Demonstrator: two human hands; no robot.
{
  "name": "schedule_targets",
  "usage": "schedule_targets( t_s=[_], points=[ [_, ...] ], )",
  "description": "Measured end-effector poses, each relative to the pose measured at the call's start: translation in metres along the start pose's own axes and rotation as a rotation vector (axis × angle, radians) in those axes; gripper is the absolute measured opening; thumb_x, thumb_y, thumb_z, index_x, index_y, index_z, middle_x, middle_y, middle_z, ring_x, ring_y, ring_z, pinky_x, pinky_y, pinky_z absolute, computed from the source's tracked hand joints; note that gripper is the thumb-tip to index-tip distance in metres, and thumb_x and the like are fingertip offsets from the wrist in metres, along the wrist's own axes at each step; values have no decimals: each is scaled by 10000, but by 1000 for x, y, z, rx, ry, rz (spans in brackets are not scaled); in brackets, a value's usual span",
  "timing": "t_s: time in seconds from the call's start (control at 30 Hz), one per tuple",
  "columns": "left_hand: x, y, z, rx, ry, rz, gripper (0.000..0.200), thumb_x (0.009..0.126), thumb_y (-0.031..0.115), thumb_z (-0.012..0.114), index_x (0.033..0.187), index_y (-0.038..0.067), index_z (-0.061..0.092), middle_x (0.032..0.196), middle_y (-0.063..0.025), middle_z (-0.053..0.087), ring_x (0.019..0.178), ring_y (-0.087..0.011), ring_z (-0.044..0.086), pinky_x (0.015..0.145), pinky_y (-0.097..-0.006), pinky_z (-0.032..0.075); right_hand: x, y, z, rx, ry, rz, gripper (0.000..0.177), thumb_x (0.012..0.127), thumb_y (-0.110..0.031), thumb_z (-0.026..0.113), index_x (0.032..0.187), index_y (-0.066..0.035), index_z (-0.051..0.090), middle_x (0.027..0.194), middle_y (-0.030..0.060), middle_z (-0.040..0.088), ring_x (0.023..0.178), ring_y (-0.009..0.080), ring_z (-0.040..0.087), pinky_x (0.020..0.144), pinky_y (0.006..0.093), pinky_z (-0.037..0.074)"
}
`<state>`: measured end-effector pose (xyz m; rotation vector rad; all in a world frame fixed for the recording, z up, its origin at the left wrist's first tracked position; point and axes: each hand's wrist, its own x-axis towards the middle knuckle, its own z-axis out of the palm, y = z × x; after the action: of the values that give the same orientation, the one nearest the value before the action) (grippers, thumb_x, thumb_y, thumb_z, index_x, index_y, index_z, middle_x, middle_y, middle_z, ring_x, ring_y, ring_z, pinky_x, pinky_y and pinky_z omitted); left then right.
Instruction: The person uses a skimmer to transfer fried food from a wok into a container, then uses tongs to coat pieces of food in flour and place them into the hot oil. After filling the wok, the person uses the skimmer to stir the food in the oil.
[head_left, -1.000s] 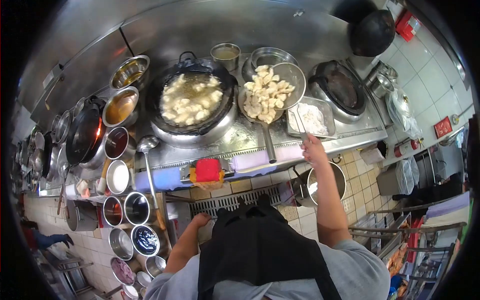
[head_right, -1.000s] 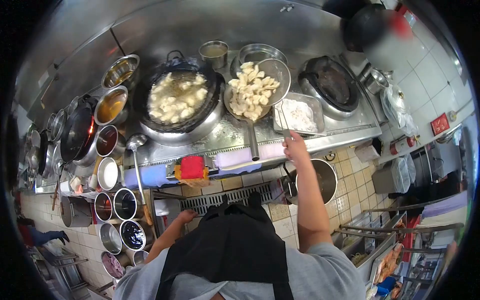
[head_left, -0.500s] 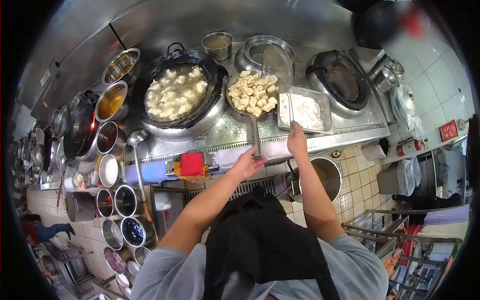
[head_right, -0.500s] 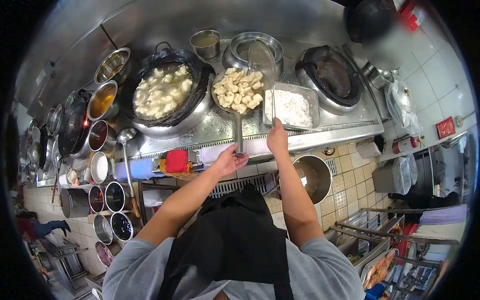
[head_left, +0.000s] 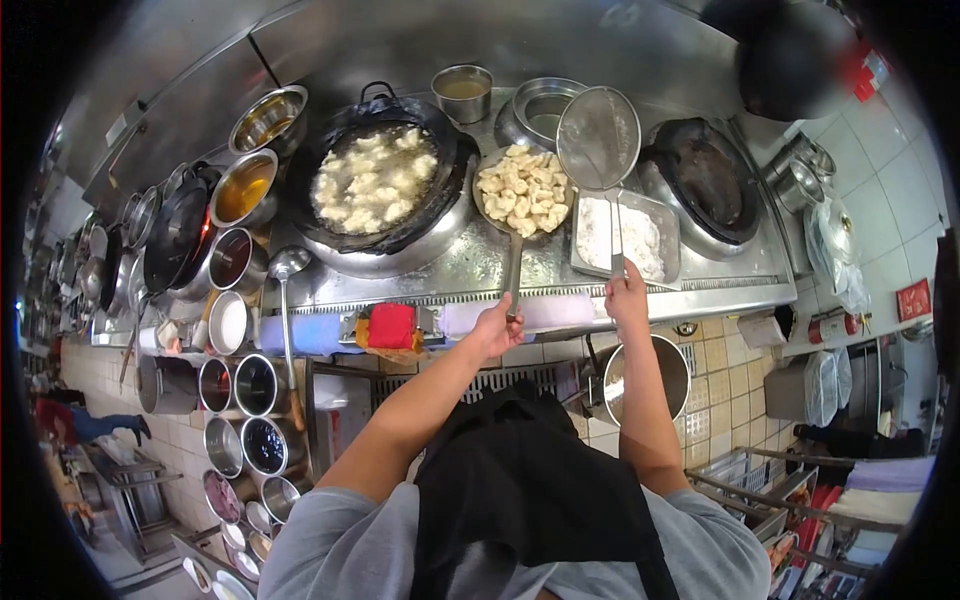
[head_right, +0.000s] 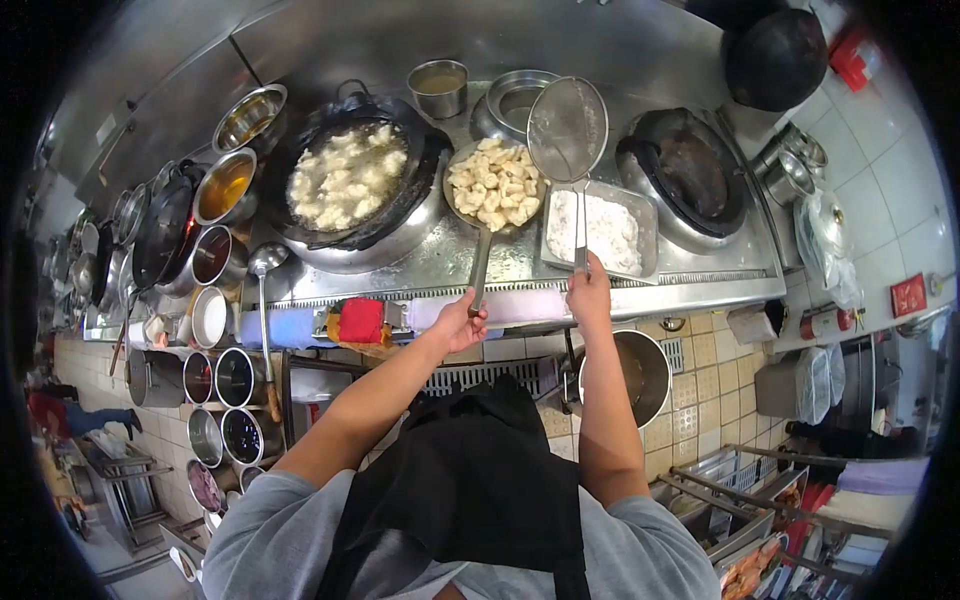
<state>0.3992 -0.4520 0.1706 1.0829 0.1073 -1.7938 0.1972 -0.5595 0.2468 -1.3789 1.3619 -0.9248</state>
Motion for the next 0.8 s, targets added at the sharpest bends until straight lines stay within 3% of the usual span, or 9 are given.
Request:
schedule_targets(
  t_s=[0.1, 0.2, 0.37, 0.43, 0.47, 0.5, 0.6, 0.73, 0.8],
  points=[
    [9, -2, -26, 89, -134, -63, 439, 890, 519, 396, 908, 89, 486, 669, -26, 499, 492, -122, 431, 514, -310, 422, -20, -44, 2, 376, -152, 246, 430, 882, -43, 401, 1303, -110, 345, 644, 13, 444, 436, 71, 328, 364, 211, 245],
    [-35, -10, -29, 235, -104, -67, 529, 882, 572, 343, 866, 79, 534, 651, -9, 528, 480, -109, 446, 490, -276, 417, -24, -60, 24, 638, -364, 259, 353, 897, -73, 405, 1249, -97, 391, 690, 34, 478, 439, 77, 365, 369, 207, 275],
    [-47, -66, -142, 764, -27, 129, 501, 897, 517, 365, 818, 62, 557, 678, -39, 572, 530, -110, 506, 479, -265, 416, -6, -106, 86, 409, -479, 158, 348, 908, -97, 399, 1255, -73, 395, 739, 47, 503, 454, 91, 409, 386, 210, 323],
    [-63, -85, -209, 1307, 133, 204, 533, 866, 509, 392, 901, 29, 620, 815, -151, 626, 772, -321, 605, 707, -396, 484, 21, -116, 111, 130, -532, -3, 353, 911, -132, 403, 1259, -73, 403, 767, 55, 523, 471, 97, 439, 395, 219, 350],
    [-73, -101, -241, 1540, 364, 180, 503, 835, 493, 426, 961, 49, 625, 971, -183, 613, 937, -376, 562, 832, -429, 441, 35, -118, 124, -3, -508, -80, 344, 910, -149, 403, 1246, -75, 420, 777, 59, 533, 479, 101, 454, 399, 227, 364],
    [-82, -109, -273, 1660, 364, 30, 494, 828, 478, 429, 979, 51, 626, 1060, -173, 593, 1007, -346, 550, 850, -413, 441, 53, -118, 138, -5, -512, -84, 344, 910, -149, 403, 1246, -75, 420, 777, 59, 533, 479, 101, 454, 399, 227, 364],
    [-128, -136, -360, 1654, 509, -105, 444, 832, 411, 429, 999, 44, 613, 1068, -188, 587, 1019, -330, 547, 841, -416, 446, 81, -126, 167, -459, -444, -398, 398, 895, -140, 403, 1280, -38, 392, 788, 96, 576, 476, 138, 492, 400, 266, 390],
    [-173, -161, -433, 1395, 671, 8, 414, 851, 388, 425, 881, 38, 644, 1012, -183, 611, 910, -308, 598, 785, -399, 470, 70, -138, 190, -401, -555, -181, 388, 877, -129, 400, 1260, -73, 406, 757, 102, 563, 463, 154, 489, 398, 279, 409],
    [-168, -185, -474, 1141, 763, 96, 406, 859, 386, 439, 863, 29, 633, 915, -165, 635, 763, -265, 631, 686, -374, 493, 52, -138, 197, -304, -712, 106, 339, 872, -111, 397, 1207, -67, 410, 699, 72, 507, 436, 129, 449, 370, 268, 386]
  ],
)
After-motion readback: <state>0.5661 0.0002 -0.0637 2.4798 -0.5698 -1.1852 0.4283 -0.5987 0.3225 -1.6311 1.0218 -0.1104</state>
